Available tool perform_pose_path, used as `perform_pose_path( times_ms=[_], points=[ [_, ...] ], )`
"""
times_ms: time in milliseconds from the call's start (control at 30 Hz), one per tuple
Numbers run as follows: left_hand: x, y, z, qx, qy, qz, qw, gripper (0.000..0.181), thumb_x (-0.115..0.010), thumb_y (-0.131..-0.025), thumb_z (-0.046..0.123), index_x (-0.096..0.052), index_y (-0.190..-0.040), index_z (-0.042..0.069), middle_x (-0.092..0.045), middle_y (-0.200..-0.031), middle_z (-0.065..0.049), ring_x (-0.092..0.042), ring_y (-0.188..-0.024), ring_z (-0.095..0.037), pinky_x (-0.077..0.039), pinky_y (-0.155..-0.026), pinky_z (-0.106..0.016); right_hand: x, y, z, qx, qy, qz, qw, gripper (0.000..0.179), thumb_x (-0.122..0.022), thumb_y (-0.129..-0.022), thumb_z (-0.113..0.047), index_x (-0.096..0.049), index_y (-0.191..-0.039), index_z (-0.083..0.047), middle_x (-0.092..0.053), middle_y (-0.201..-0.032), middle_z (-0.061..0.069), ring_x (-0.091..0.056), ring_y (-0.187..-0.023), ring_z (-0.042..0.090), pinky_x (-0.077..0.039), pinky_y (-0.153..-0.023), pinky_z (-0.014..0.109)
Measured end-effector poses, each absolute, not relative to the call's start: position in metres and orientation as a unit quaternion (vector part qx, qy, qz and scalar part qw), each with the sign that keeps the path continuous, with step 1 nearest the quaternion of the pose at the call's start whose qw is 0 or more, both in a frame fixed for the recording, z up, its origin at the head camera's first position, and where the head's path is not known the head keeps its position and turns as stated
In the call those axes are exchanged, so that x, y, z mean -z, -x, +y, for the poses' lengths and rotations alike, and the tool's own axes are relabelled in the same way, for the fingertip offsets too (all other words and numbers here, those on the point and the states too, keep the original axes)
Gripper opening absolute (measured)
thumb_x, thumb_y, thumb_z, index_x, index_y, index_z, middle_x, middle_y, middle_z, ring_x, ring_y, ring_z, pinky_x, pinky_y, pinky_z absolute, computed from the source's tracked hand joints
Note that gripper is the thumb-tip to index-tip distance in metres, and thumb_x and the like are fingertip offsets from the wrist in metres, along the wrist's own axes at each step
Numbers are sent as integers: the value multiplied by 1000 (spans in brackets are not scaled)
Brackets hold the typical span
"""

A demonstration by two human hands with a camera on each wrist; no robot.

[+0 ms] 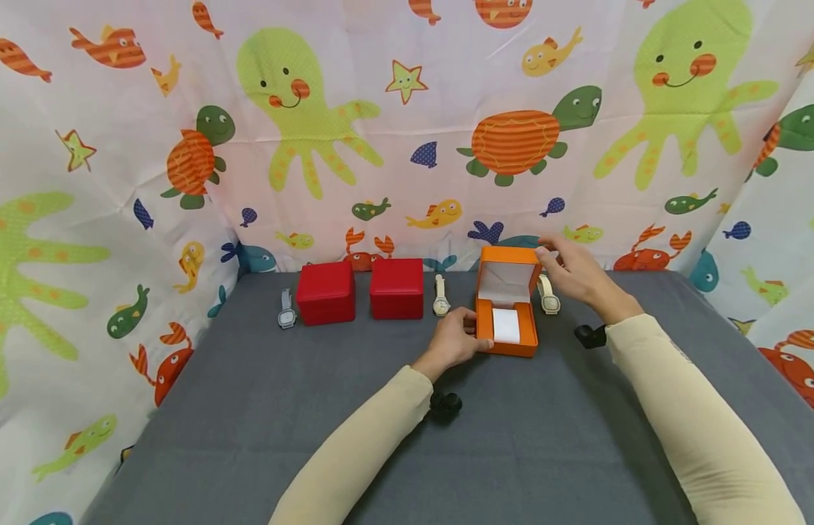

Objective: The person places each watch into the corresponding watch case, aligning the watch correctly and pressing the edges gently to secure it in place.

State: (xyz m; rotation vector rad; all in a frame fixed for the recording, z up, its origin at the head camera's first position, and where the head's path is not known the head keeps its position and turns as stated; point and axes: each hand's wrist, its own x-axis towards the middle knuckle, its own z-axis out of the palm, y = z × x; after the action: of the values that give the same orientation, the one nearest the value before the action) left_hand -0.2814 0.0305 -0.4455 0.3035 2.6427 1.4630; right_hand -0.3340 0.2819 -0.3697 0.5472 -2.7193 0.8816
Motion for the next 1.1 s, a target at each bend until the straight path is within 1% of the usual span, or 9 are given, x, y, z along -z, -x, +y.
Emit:
perform_pose_path(
  times_ms=[67, 167, 367, 433, 567, 633, 867, 1100],
  points=[
    [444, 281, 31, -478, -104, 871, 55, 52, -82, -76, 24, -59, -119, 6, -64, -107, -4, -61, -96, -16, -52, -82, -29, 375, 333, 289, -310, -174, -927, 116, 53, -36, -101, -46, -45, -135, -5, -51, -130, 21, -56, -99, 37, -43, -86, 56],
    [442, 282, 30, -473, -116, 872, 45, 53, -80, -79, 27, -58, -121, 6, -63, -109, -5, -60, -94, -15, -52, -82, -29, 385, 333, 296, -319, -158, -927, 117, 54, -40, -100, -47, -47, -133, -5, -53, -128, 21, -55, -101, 37, -44, -87, 56],
    [436, 286, 31, -403, -183, 897, -17, 52, -74, -84, 31, -56, -127, 8, -57, -116, -7, -52, -95, -16, -50, -82, -28, 401, 335, 307, -321, -133, -931, 114, 57, -45, -98, -49, -47, -131, -2, -52, -127, 22, -55, -104, 38, -45, -88, 57],
    [434, 288, 33, -373, -216, 902, -26, 51, -73, -85, 30, -56, -127, 9, -56, -120, -6, -51, -97, -15, -49, -84, -28, 405, 335, 310, -320, -128, -932, 109, 58, -46, -98, -47, -46, -131, -1, -52, -127, 23, -55, -105, 38, -45, -88, 57],
    [432, 291, 37, -323, -277, 905, -14, 49, -72, -86, 27, -55, -130, 14, -53, -128, -1, -51, -106, -13, -46, -94, -28, 411, 333, 315, -315, -118, -937, 94, 59, -51, -96, -44, -45, -133, 2, -51, -129, 25, -55, -106, 40, -45, -87, 57],
    [432, 294, 40, -303, -295, 906, -3, 50, -71, -87, 26, -53, -132, 16, -53, -129, 2, -50, -107, -11, -44, -97, -28, 415, 333, 318, -314, -109, -939, 84, 61, -54, -95, -43, -44, -134, 2, -51, -130, 25, -54, -108, 40, -45, -88, 57],
    [428, 305, 44, -240, -325, 915, 16, 50, -68, -89, 30, -52, -135, 18, -53, -130, 5, -49, -109, -11, -43, -99, -29, 425, 337, 321, -312, -87, -945, 42, 61, -61, -92, -35, -41, -137, 2, -50, -131, 27, -52, -112, 41, -42, -93, 58],
    [420, 312, 46, -221, -338, 913, 54, 60, -72, -84, 35, -52, -137, 17, -54, -132, 5, -47, -110, -11, -41, -102, -30, 430, 341, 321, -298, -74, -952, 1, 58, -61, -92, -30, -40, -137, 0, -51, -129, 28, -53, -112, 42, -42, -93, 58]
  ],
)
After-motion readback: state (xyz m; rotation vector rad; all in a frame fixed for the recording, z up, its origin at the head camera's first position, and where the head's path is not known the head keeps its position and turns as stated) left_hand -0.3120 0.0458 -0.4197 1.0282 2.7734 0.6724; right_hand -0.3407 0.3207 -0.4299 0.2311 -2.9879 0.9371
